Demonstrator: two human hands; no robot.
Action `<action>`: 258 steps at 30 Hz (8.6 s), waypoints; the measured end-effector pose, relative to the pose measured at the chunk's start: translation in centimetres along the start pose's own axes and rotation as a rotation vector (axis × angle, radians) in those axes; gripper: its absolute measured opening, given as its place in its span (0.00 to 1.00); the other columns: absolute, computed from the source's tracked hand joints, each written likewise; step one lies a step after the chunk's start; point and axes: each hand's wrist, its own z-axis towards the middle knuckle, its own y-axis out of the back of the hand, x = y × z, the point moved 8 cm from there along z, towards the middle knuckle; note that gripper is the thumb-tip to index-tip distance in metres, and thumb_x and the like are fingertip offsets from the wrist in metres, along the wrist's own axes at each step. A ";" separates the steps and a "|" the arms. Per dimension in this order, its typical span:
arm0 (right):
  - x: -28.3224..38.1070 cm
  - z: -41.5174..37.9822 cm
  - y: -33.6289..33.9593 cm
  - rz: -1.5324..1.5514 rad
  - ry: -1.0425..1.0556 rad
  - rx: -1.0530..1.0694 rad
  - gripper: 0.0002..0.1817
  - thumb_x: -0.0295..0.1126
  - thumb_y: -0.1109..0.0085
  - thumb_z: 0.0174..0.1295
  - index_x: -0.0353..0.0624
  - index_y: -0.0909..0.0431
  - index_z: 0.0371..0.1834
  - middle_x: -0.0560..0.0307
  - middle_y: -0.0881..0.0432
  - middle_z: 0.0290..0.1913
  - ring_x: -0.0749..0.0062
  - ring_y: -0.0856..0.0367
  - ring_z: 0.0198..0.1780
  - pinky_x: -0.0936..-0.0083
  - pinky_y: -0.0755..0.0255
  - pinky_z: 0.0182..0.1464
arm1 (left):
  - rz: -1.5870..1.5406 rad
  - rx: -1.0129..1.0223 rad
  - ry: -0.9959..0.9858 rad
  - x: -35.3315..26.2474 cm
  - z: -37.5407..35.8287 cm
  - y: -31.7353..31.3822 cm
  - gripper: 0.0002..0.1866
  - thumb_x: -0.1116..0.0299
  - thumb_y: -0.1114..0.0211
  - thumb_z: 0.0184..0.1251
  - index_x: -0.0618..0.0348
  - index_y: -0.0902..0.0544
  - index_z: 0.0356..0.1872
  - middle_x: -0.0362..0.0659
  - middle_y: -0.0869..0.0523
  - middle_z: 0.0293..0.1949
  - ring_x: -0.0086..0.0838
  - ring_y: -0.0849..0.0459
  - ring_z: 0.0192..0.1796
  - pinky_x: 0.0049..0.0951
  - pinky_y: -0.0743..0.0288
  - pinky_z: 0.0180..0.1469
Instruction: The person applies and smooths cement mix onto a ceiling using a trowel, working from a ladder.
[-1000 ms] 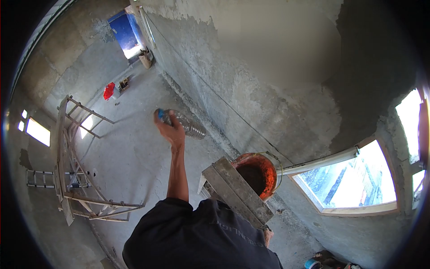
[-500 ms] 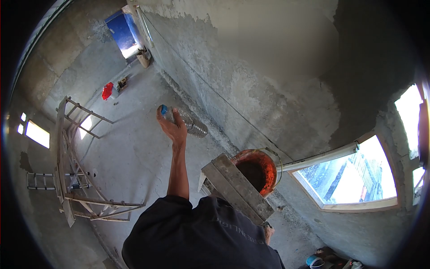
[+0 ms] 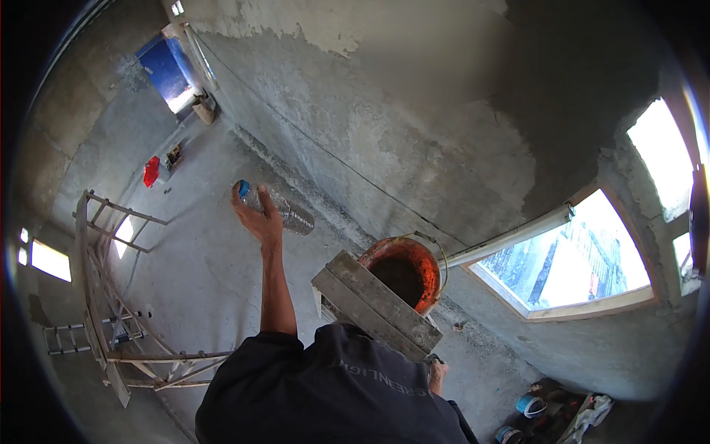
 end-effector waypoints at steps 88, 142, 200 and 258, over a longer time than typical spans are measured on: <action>42.3 -14.4 3.0 1.360 0.194 0.763 0.14 0.27 0.47 0.65 0.34 0.29 0.52 0.50 0.20 0.46 0.69 0.19 0.45 0.73 0.22 0.49 | -0.636 1.473 -0.287 -23.3 -10.1 -12.7 0.30 0.55 0.26 0.52 0.62 0.26 0.52 0.53 0.15 0.38 0.41 0.13 0.41 0.36 0.21 0.45; 69.3 1.2 11.5 0.117 1.420 -1.153 0.19 0.19 0.49 0.59 0.38 0.22 0.54 0.44 0.20 0.53 0.54 0.21 0.56 0.66 0.24 0.54 | -0.319 0.863 0.686 -11.0 -19.4 -28.6 0.32 0.57 0.28 0.56 0.66 0.27 0.57 0.52 0.18 0.50 0.40 0.18 0.50 0.39 0.23 0.50; 65.9 4.9 8.1 -0.356 1.596 -0.814 0.29 0.10 0.49 0.49 0.38 0.25 0.58 0.46 0.23 0.59 0.55 0.25 0.61 0.67 0.26 0.58 | -0.317 0.945 0.666 -10.6 -21.0 -29.6 0.34 0.54 0.27 0.54 0.66 0.27 0.56 0.55 0.19 0.50 0.45 0.18 0.50 0.42 0.24 0.50; 66.7 4.6 1.5 -0.276 1.762 -0.433 0.29 0.13 0.47 0.45 0.45 0.21 0.54 0.43 0.20 0.53 0.54 0.18 0.53 0.67 0.24 0.54 | -0.364 1.017 0.666 -10.8 -21.7 -30.0 0.36 0.56 0.27 0.53 0.68 0.30 0.59 0.56 0.21 0.54 0.47 0.21 0.55 0.43 0.26 0.56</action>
